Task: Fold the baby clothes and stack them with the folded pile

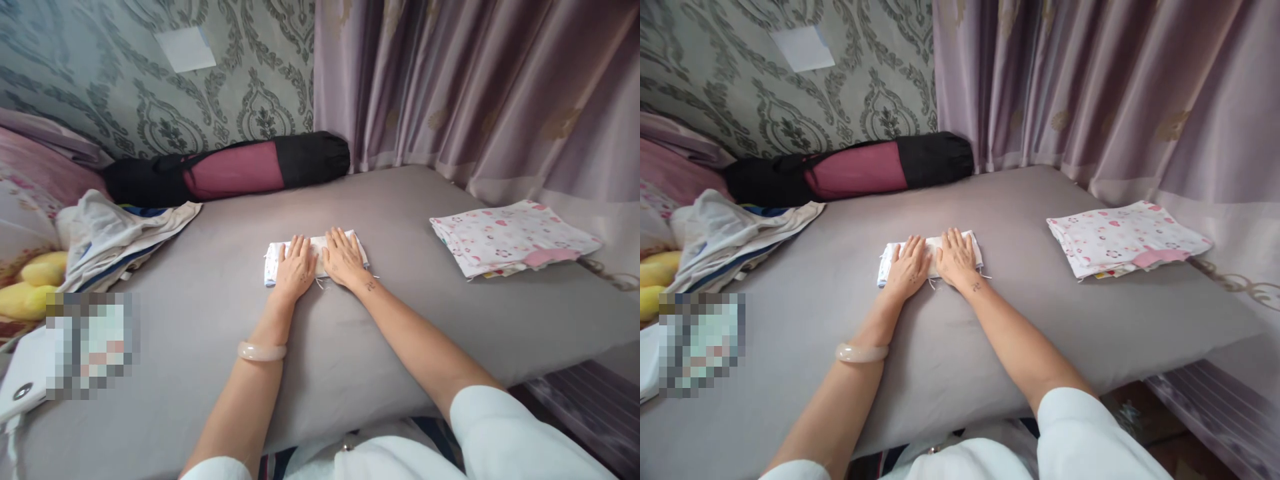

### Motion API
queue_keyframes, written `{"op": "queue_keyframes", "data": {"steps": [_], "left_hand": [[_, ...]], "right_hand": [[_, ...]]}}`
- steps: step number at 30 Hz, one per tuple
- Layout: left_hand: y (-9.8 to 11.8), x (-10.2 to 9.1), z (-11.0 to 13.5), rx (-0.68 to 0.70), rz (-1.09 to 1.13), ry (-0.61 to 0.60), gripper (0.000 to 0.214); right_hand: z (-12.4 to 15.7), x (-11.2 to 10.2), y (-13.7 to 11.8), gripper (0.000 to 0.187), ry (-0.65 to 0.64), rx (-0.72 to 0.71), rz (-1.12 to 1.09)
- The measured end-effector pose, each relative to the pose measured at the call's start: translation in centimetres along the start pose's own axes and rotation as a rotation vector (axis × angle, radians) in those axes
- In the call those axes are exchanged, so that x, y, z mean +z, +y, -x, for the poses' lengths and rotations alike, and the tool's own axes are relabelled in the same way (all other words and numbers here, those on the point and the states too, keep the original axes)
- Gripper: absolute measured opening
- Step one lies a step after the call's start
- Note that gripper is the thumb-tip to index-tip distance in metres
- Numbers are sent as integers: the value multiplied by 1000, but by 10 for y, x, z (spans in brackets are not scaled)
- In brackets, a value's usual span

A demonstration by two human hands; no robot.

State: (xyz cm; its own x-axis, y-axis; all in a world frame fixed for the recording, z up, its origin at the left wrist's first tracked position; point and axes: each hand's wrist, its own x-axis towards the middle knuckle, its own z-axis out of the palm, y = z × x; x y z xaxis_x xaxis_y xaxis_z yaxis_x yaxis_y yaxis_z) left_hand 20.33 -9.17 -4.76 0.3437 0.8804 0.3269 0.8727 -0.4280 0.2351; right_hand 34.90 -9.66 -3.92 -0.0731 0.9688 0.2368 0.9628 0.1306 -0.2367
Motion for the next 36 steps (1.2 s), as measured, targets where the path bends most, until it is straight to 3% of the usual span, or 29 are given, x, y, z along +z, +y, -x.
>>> {"op": "queue_keyframes", "data": {"steps": [2,6,12,16,20,22,26,29,33,36], "left_hand": [[1,0,1,4,2,-40,52],[2,2,2,25,-3,-169,61],[0,0,1,21,6,-207,66],[1,-4,2,18,39,-190,66],[-2,-6,1,37,141,-102,63],[-8,-5,-2,0,230,3,58],[-24,0,-9,-197,392,285,42],[-35,0,-11,-317,467,420,36],[-40,-2,-10,-386,532,483,35],[-40,-2,-10,-412,558,488,36]], "right_hand": [[-1,-2,4,56,15,39,18],[-2,-3,10,59,-94,147,24],[-2,-3,12,60,-129,145,21],[-4,-4,22,60,-63,180,31],[-4,-3,33,60,-70,228,40],[-3,-3,30,60,-48,210,56],[-4,-5,9,60,20,83,53],[-8,-4,-12,60,0,-40,27],[-15,3,-27,59,-26,-141,10],[-17,10,-27,59,-67,-128,-15]]}}
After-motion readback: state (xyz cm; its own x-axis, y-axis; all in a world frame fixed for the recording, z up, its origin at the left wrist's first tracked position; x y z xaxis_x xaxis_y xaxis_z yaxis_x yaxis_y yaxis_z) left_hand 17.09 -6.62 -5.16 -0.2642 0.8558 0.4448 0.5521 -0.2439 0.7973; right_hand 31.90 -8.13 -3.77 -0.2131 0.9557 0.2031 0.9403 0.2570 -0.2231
